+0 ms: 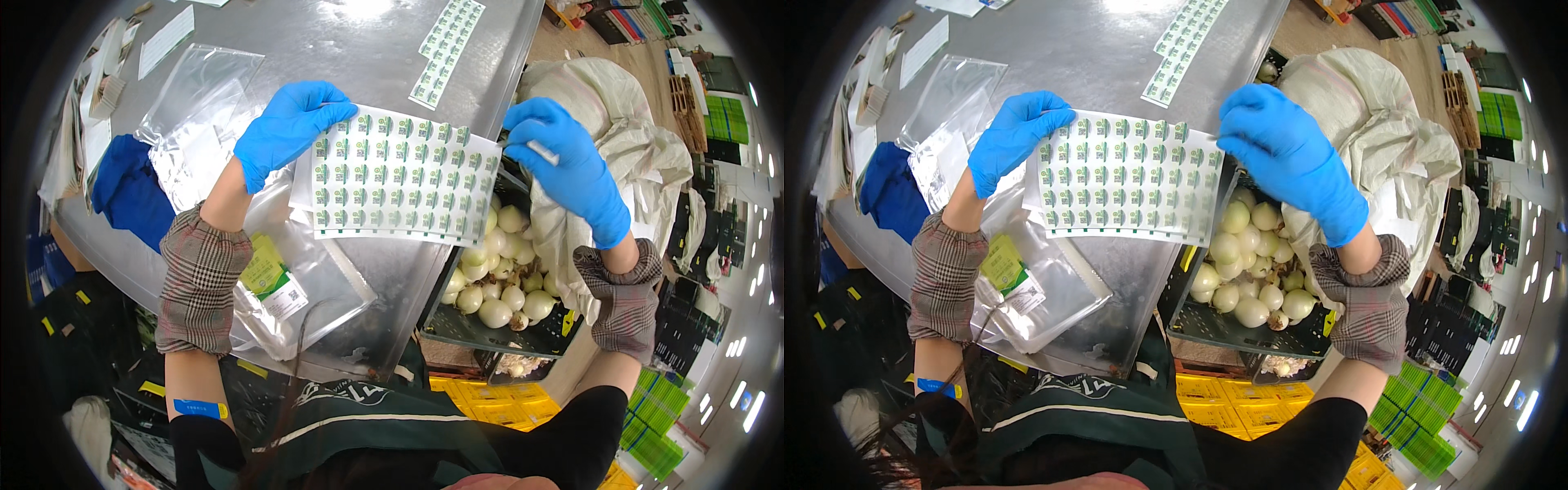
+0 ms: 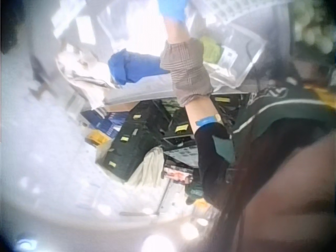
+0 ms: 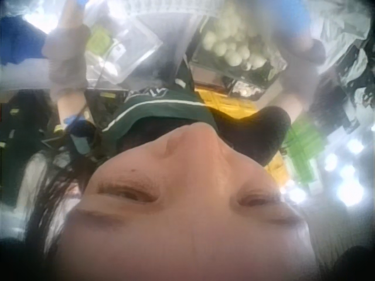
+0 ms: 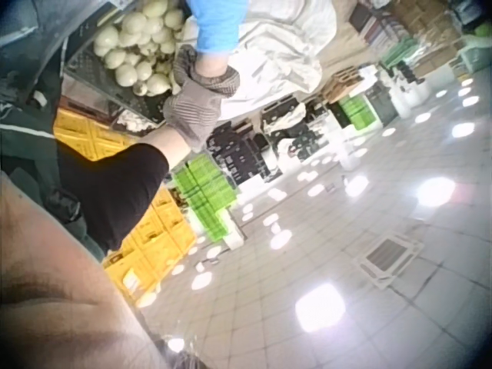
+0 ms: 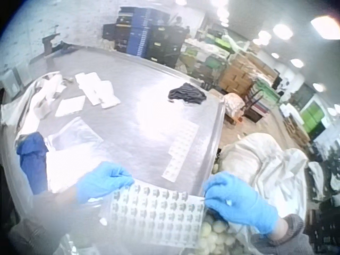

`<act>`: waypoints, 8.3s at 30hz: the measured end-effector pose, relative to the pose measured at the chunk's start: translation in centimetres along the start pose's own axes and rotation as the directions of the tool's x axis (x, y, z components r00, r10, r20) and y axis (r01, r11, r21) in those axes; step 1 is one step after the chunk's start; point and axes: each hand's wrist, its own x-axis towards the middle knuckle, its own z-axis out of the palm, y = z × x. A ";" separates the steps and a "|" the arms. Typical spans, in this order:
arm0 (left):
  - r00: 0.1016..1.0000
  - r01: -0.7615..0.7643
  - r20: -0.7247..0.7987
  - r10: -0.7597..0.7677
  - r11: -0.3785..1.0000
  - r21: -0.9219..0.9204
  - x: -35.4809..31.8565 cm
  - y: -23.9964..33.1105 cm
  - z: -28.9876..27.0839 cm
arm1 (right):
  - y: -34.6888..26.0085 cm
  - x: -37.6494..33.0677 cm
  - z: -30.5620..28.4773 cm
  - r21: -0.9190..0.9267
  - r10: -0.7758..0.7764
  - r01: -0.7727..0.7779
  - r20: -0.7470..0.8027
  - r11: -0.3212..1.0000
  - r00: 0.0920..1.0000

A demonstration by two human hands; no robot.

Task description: The person stands at a metal workstation and repeatedly applies small green and white stickers to clear plastic bags containing produce. They peel individual stickers from a sheet and press them onto the bags, which are arranged on the table. The person wears blue gloves and a green apron throughout the process.

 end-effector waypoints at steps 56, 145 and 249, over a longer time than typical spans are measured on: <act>0.966 0.013 -0.253 0.054 0.966 0.259 -26.3 -7.3 -0.1 | -15.7 6.3 15.9 0.828 0.634 0.013 -0.440 0.561 0.636; 0.956 0.122 -0.219 -0.195 0.945 -0.305 -2.6 -1.2 3.3 | -3.1 8.2 6.2 -0.512 -0.261 0.311 0.168 0.801 0.950; 0.589 0.264 -0.622 -0.516 0.850 -0.456 -27.0 -3.8 -0.6 | -16.7 6.7 16.4 0.518 0.377 -0.288 -0.074 0.805 0.923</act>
